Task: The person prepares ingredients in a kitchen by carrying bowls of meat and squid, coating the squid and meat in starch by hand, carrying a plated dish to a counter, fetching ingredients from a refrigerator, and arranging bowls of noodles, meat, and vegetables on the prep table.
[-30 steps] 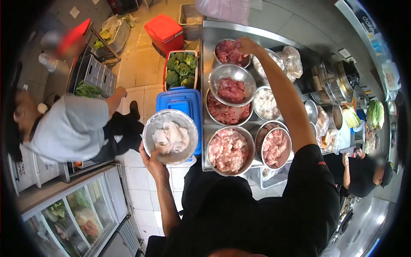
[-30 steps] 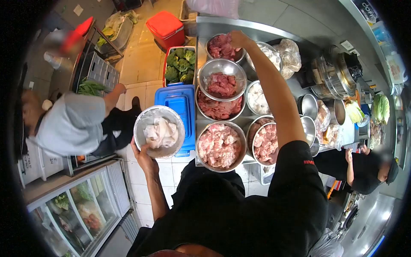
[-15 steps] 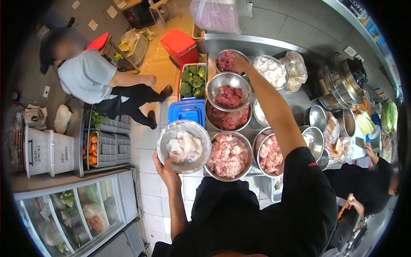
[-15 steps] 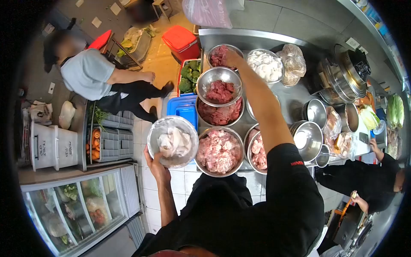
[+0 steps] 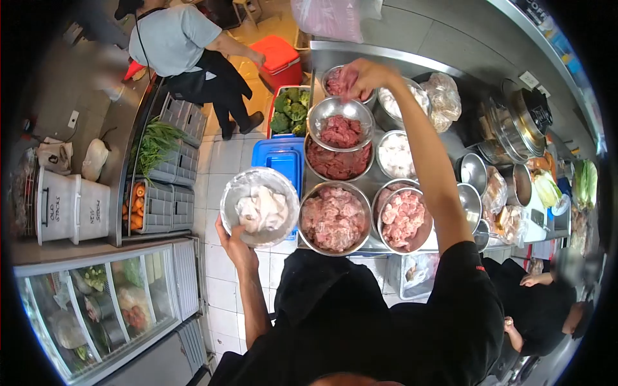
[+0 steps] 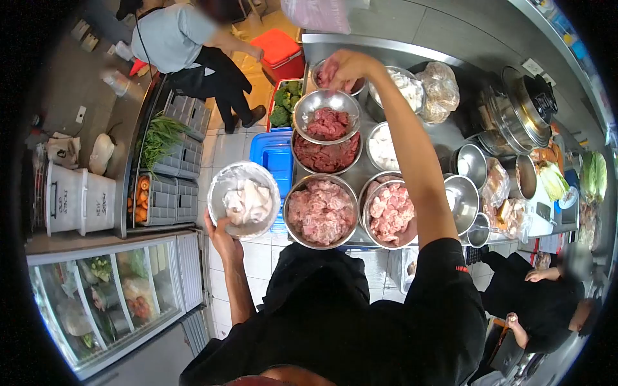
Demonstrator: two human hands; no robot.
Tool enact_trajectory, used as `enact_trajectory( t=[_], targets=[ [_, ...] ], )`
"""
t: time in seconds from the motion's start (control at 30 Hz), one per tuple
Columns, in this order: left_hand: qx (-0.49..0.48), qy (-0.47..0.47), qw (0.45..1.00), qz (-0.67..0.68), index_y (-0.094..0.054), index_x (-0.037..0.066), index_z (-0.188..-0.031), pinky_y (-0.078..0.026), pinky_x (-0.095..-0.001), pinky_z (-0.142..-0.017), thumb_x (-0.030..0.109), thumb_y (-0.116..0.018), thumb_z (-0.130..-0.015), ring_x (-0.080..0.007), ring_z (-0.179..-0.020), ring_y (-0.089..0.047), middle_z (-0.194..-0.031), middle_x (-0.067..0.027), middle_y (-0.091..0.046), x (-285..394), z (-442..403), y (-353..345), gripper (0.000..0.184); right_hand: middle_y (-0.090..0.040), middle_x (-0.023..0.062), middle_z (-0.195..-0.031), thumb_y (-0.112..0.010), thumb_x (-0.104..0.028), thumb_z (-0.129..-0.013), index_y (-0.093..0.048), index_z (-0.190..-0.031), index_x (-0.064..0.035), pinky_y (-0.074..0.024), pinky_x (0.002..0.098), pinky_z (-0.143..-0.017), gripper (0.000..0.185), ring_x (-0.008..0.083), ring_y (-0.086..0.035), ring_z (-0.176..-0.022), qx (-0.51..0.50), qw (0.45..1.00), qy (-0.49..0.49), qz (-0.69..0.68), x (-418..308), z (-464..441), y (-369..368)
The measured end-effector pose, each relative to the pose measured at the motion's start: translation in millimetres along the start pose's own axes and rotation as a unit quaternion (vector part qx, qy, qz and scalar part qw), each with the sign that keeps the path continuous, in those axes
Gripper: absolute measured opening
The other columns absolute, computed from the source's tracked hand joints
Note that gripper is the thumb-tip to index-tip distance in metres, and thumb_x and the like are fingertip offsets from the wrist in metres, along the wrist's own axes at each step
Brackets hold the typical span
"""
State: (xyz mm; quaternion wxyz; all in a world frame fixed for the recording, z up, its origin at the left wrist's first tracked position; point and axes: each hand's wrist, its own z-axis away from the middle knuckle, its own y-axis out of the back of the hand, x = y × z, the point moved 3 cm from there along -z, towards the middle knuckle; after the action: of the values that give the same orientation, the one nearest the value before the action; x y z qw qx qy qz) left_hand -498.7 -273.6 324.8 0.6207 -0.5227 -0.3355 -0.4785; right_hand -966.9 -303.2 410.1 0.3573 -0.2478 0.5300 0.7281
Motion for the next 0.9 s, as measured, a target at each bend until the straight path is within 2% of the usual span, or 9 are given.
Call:
enact_trajectory(
  t=[0.13, 0.23, 0.37, 0.47, 0.53, 0.67, 0.8, 0.87, 0.9],
  targets=[
    [-0.039, -0.006, 0.999, 0.004, -0.041, 0.005, -0.128, -0.042, -0.0342, -0.092, -0.004, -0.049, -0.070, -0.0248, -0.110, -0.050, -0.121, -0.0114, -0.050, 5.1, -27.6, -15.8, 0.060, -0.068, 0.0067, -0.082, -0.075, -0.020, -0.069, -0.062, -0.105, -0.0042, -0.0511, 0.0265, -0.055, 0.041, 0.0131, -0.062, -0.072, -0.003, 0.999, 0.003, 0.051, 11.4, 22.4, -28.1],
    [-0.066, 0.028, 0.997, 0.023, -0.042, 0.005, -0.127, -0.042, -0.0332, -0.093, -0.005, -0.050, -0.069, -0.0243, -0.109, -0.051, -0.121, -0.0115, -0.050, -0.1, -52.0, -27.4, 0.059, -0.067, 0.0114, -0.086, -0.071, -0.025, -0.074, -0.062, -0.105, -0.0044, -0.0510, 0.0334, -0.067, 0.039, 0.0223, -0.064, -0.073, 0.239, 0.963, -0.025, 0.122, 42.4, 44.7, -29.4],
    [-0.140, 0.046, 0.988, 0.038, -0.042, 0.005, -0.126, -0.040, -0.0316, -0.094, -0.006, -0.050, -0.069, -0.0226, -0.108, -0.051, -0.119, -0.0106, -0.051, -17.6, -105.2, -38.7, 0.059, -0.067, 0.0169, -0.083, -0.071, -0.030, -0.071, -0.065, -0.094, -0.0029, -0.0518, 0.0377, -0.068, 0.036, 0.0303, -0.065, -0.073, 0.268, 0.936, -0.188, 0.132, 84.6, 67.2, -74.3],
    [-0.190, 0.063, 0.979, 0.030, -0.043, 0.004, -0.125, -0.040, -0.0308, -0.094, -0.006, -0.049, -0.069, -0.0215, -0.108, -0.050, -0.119, -0.0097, -0.052, -15.2, -135.4, -45.2, 0.057, -0.067, 0.0172, -0.085, -0.070, -0.032, -0.072, -0.066, -0.094, -0.0010, -0.0514, 0.0393, -0.071, 0.037, 0.0329, -0.065, -0.078, 0.398, 0.888, -0.112, 0.202, 68.6, 54.4, -82.0],
    [-0.214, 0.068, 0.974, 0.023, -0.044, 0.003, -0.124, -0.039, -0.0306, -0.094, -0.006, -0.049, -0.069, -0.0209, -0.109, -0.050, -0.118, -0.0094, -0.052, -12.6, -146.6, -49.3, 0.056, -0.066, 0.0178, -0.087, -0.067, -0.034, -0.075, -0.067, -0.093, -0.0038, -0.0511, 0.0404, -0.073, 0.035, 0.0352, -0.064, -0.082, 0.429, 0.890, -0.123, 0.088, 56.3, 28.1, -69.2],
    [-0.250, 0.054, 0.966, 0.024, -0.046, 0.000, -0.121, -0.037, -0.0306, -0.096, -0.004, -0.050, -0.067, -0.0198, -0.109, -0.049, -0.117, -0.0095, -0.052, -10.9, -166.9, -44.2, 0.054, -0.067, 0.0161, -0.085, -0.063, -0.034, -0.078, -0.069, -0.093, -0.0085, -0.0520, 0.0408, -0.071, 0.031, 0.0354, -0.064, -0.080, 0.347, 0.898, -0.150, 0.225, 77.3, -25.5, -71.3],
    [-0.244, 0.054, 0.968, -0.001, -0.045, 0.000, -0.122, -0.037, -0.0305, -0.097, -0.004, -0.050, -0.065, -0.0199, -0.109, -0.049, -0.115, -0.0096, -0.052, -3.0, -169.1, -23.1, 0.057, -0.067, 0.0116, -0.081, -0.065, -0.030, -0.073, -0.068, -0.080, -0.0120, -0.0512, 0.0397, -0.066, 0.019, 0.0287, -0.065, -0.074, 0.346, 0.832, -0.258, 0.349, 40.8, -22.2, -53.8],
    [-0.216, 0.104, 0.971, 0.020, -0.045, 0.000, -0.122, -0.038, -0.0306, -0.096, -0.004, -0.049, -0.067, -0.0199, -0.109, -0.050, -0.115, -0.0103, -0.052, -6.2, -170.6, -5.5, 0.056, -0.067, 0.0106, -0.079, -0.064, -0.025, -0.074, -0.068, -0.080, -0.0120, -0.0513, 0.0402, -0.066, 0.015, 0.0293, -0.064, -0.071, 0.174, 0.904, -0.110, 0.375, 27.0, -22.6, -50.4],
    [-0.210, 0.108, 0.972, 0.006, -0.045, 0.000, -0.122, -0.040, -0.0304, -0.094, -0.003, -0.048, -0.069, -0.0199, -0.107, -0.050, -0.115, -0.0109, -0.051, -11.9, -172.0, 5.4, 0.053, -0.068, 0.0090, -0.080, -0.060, -0.018, -0.075, -0.068, -0.086, -0.0119, -0.0515, 0.0394, -0.065, 0.015, 0.0289, -0.065, -0.070, 0.204, 0.920, -0.134, 0.307, 46.2, -30.7, -43.2]
  ],
)
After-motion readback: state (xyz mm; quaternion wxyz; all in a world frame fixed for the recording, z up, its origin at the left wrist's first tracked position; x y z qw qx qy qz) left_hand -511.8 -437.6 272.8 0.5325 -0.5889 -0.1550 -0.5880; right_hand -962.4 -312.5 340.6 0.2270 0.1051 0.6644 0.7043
